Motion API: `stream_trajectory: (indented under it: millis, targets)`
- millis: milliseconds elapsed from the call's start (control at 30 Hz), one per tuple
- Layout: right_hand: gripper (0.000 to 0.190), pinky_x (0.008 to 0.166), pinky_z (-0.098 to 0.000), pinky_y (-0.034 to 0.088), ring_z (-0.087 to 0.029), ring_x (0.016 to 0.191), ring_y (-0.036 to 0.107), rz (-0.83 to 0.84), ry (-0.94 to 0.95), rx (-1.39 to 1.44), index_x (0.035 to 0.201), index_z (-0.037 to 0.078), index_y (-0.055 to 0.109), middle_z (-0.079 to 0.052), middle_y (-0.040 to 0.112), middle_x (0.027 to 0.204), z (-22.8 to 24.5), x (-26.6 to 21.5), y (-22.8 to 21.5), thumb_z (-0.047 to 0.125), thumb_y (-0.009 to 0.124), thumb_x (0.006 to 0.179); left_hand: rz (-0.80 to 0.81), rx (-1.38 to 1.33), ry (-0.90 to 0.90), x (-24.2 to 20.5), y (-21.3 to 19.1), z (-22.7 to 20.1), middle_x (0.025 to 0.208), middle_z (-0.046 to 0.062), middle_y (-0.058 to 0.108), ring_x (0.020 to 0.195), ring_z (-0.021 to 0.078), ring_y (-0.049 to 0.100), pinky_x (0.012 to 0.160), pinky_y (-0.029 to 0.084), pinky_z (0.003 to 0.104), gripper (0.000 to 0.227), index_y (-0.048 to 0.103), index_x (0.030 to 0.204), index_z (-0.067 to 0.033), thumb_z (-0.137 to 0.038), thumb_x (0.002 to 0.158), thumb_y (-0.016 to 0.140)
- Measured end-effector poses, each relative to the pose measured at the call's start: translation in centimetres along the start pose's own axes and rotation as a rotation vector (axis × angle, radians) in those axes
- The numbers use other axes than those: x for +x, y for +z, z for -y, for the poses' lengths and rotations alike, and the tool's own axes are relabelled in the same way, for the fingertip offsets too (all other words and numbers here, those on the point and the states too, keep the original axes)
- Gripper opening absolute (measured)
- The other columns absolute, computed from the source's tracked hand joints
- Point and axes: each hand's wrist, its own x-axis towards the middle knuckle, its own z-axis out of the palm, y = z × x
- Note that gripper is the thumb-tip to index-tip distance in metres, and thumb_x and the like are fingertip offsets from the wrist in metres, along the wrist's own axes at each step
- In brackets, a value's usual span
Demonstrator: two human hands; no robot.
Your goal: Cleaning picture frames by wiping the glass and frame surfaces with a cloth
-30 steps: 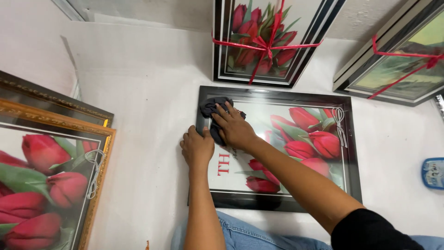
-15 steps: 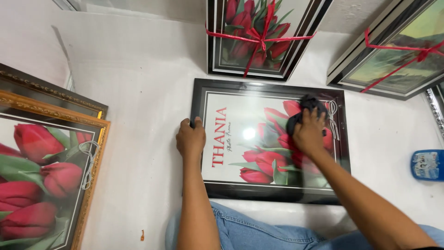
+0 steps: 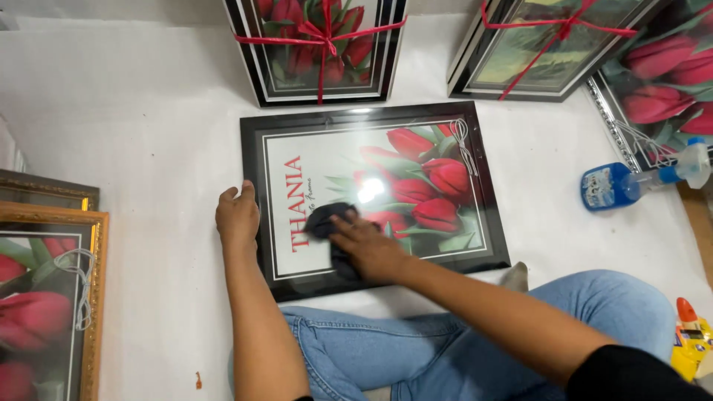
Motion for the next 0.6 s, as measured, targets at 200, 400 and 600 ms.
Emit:
stream_trajectory:
  millis: [200, 400, 600]
  targets:
    - [0.062, 0.129, -0.0494, 0.014, -0.042, 0.152, 0.031, -0.022, 0.305, -0.190, 0.150, 0.003, 0.049, -0.030, 0.035, 0.162, -14.1, -10.7, -4.2, 0.014, 0.058, 0.090, 0.034, -0.080, 0.043, 1.4, 0.8, 1.7, 0.139, 0.029, 0.056, 0.133, 0.0445, 0.053, 0.104, 0.045, 0.062, 0.079, 0.041, 0.148, 0.0100, -0.049, 0.100, 0.061]
    - [0.074, 0.109, -0.0712, 0.038, -0.065, 0.145, 0.016, 0.131, 0.875, -0.075, 0.162, 0.003, 0.022, -0.036, 0.014, 0.165, -10.1, -13.3, -1.3, 0.022, 0.051, 0.096, 0.041, -0.097, 0.013, 1.1, 1.0, 1.1, 0.143, 0.030, 0.054, 0.134, 0.0447, 0.052, 0.105, 0.045, 0.062, 0.081, 0.041, 0.148, 0.0090, -0.049, 0.097, 0.063]
    - [0.071, 0.118, -0.0679, 0.023, -0.068, 0.145, 0.012, 0.126, 0.747, 0.023, 0.159, 0.003, 0.029, -0.036, 0.017, 0.165, -1.6, -11.1, -1.7, 0.014, 0.052, 0.092, 0.030, -0.131, 0.018, 2.2, 1.3, 2.1, 0.142, 0.030, 0.054, 0.135, 0.0455, 0.051, 0.106, 0.044, 0.063, 0.082, 0.041, 0.148, 0.0081, -0.051, 0.096, 0.064]
